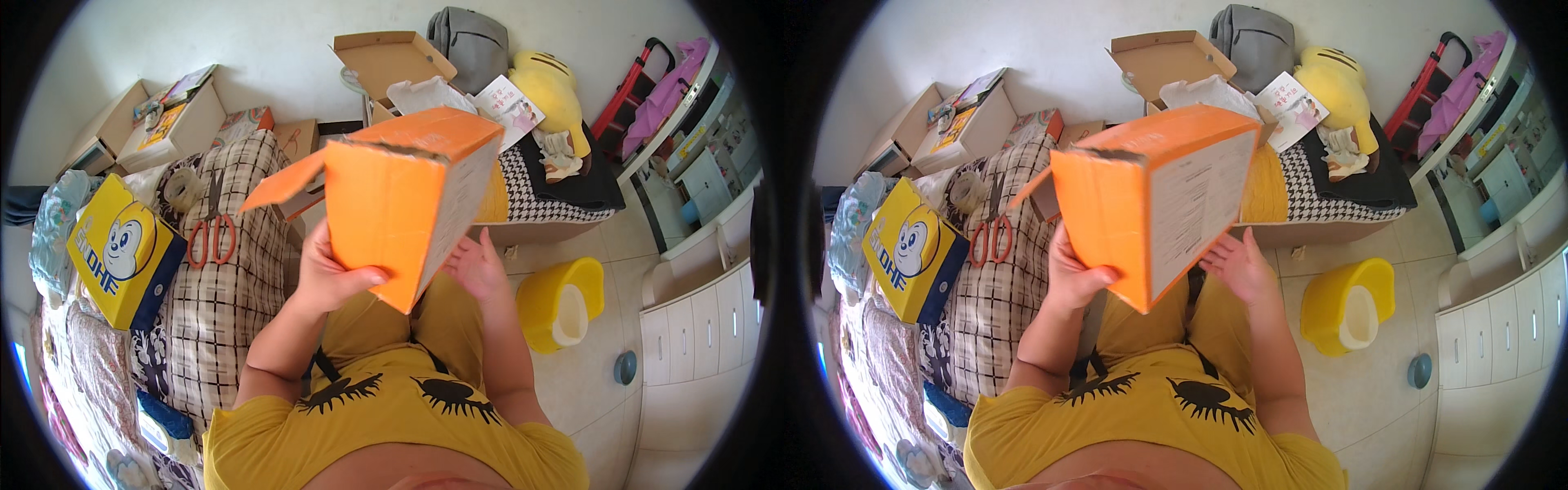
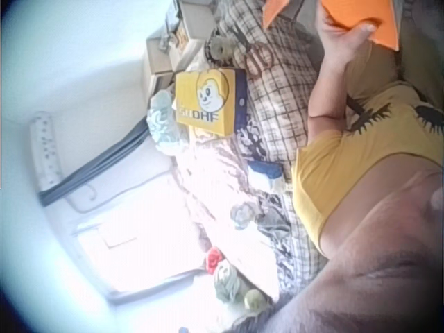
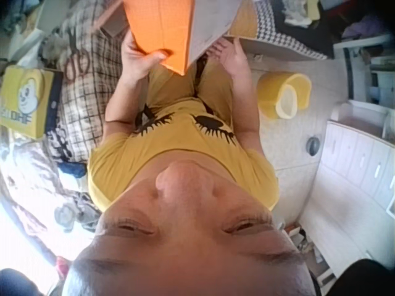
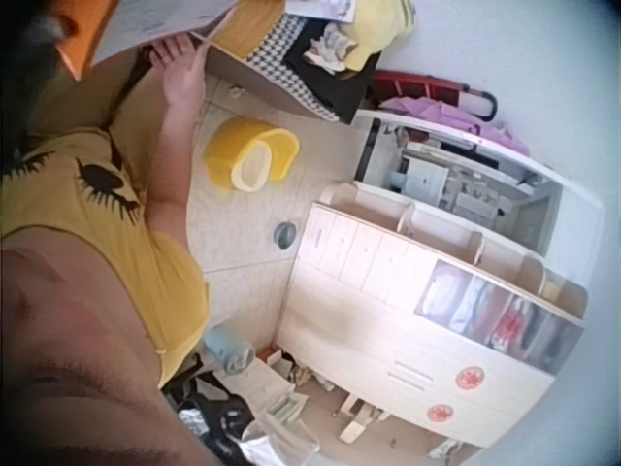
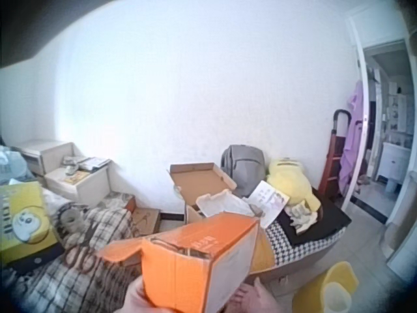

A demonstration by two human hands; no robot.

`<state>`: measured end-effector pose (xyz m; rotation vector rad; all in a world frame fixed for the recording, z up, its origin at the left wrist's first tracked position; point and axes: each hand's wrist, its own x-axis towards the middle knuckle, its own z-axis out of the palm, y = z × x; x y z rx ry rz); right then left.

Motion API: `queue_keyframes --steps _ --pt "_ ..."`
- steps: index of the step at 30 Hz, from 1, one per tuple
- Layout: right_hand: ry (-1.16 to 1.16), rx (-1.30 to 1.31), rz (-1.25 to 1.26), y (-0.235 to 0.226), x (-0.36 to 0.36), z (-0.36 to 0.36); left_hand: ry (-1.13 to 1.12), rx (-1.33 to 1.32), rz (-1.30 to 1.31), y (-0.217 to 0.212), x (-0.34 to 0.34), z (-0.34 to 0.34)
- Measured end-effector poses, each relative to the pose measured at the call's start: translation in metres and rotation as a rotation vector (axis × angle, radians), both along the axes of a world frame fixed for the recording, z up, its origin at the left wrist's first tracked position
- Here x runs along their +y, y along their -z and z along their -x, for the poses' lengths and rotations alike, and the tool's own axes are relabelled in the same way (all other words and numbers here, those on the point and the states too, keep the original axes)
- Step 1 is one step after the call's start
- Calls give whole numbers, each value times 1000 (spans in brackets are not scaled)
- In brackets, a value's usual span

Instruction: The person assembles an orange paper bag by folding the bottom flaps, cutting a small piece of tape with scissors, and securing the bottom of the bag. The person then folds the top flaps and handles the bag to complete the assembly.

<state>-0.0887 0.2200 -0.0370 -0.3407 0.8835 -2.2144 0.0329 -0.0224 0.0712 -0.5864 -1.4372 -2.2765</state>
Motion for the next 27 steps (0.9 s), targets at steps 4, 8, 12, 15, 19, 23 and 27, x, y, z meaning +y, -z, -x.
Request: queue_keyframes --steps 4,8,12,15,19,23,27 --pt "504 213 -308 -19 16 -19 -140 37 347 43 13 2" --pt "668 654 -384 -57 17 -45 -232 45 613 84 36 7" --pt "611 887 -460 -68 1 -61 -183 -72 832 117 43 10" --pt "627 965 -552 -61 -7 -65 -190 19 872 125 51 9" --pt "608 932 -543 -46 -6 -65 -233 -48 925 139 58 -3" --pt "623 889 -549 -37 -4 -67 -335 -23 1042 144 62 -10" --pt "689 880 -573 -25 2 -65 -382 68 1102 126 66 -5"
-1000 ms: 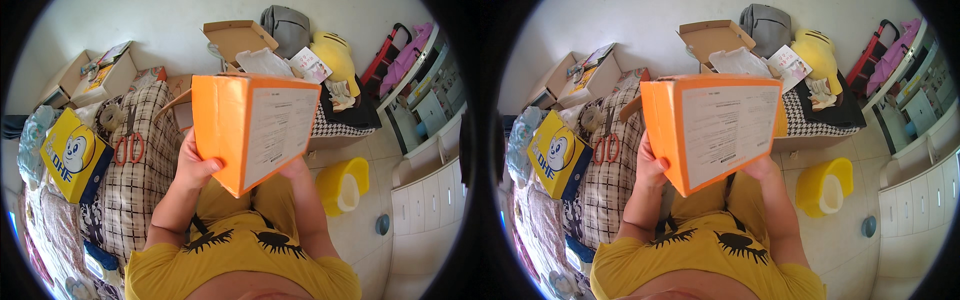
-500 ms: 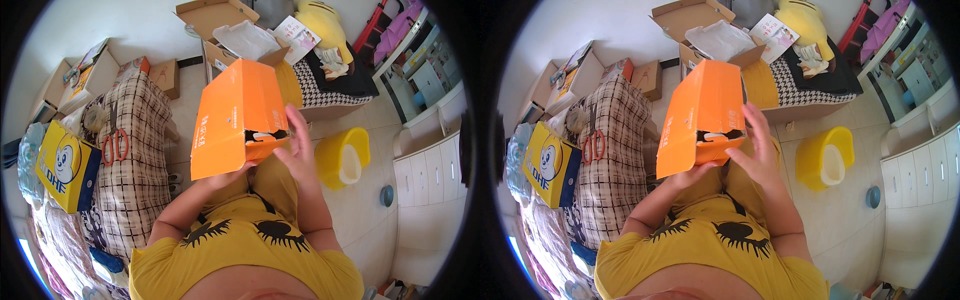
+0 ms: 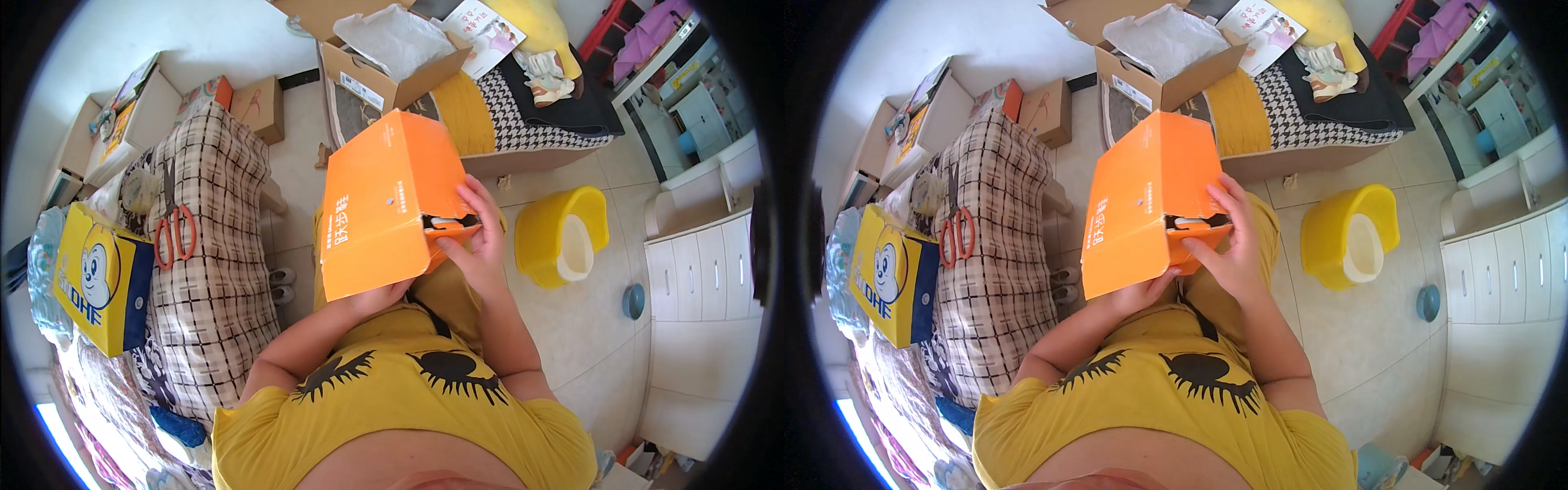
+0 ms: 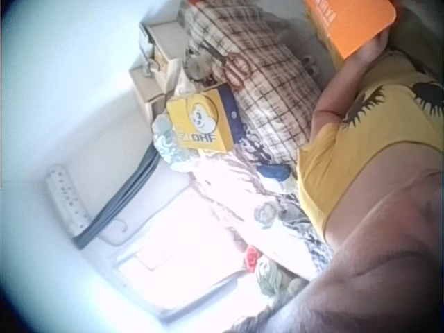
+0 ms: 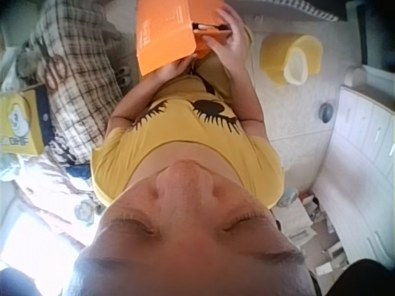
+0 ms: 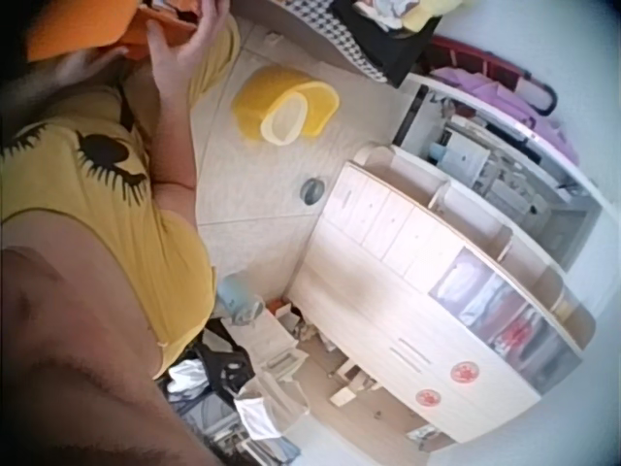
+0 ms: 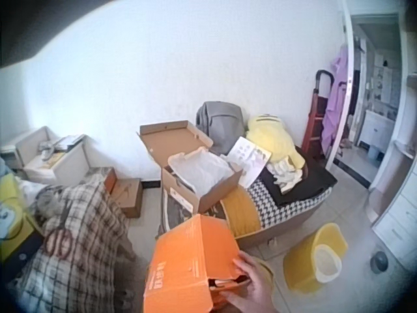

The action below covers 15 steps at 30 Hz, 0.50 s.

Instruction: The person assembles an orange paper bag by folding the bottom flaps, cutting a small piece of tape with scissors, and securing the bottom of the bag. The person then folds the top flaps and handles the bag to complete the assembly.

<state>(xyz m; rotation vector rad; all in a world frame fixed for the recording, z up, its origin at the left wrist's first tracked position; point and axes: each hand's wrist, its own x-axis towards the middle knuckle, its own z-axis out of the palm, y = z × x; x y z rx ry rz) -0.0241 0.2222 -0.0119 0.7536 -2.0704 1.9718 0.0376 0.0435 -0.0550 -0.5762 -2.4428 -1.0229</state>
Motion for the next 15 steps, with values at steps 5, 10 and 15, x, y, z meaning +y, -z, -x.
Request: queue_keyframes --steps 5,10,15 --pt "253 223 -317 -17 14 -7 36 108 152 -47 7 26" --pt "262 357 -426 -9 24 2 102 148 195 -73 15 31" --pt "522 -229 173 28 30 -2 141 -33 596 -53 24 14"
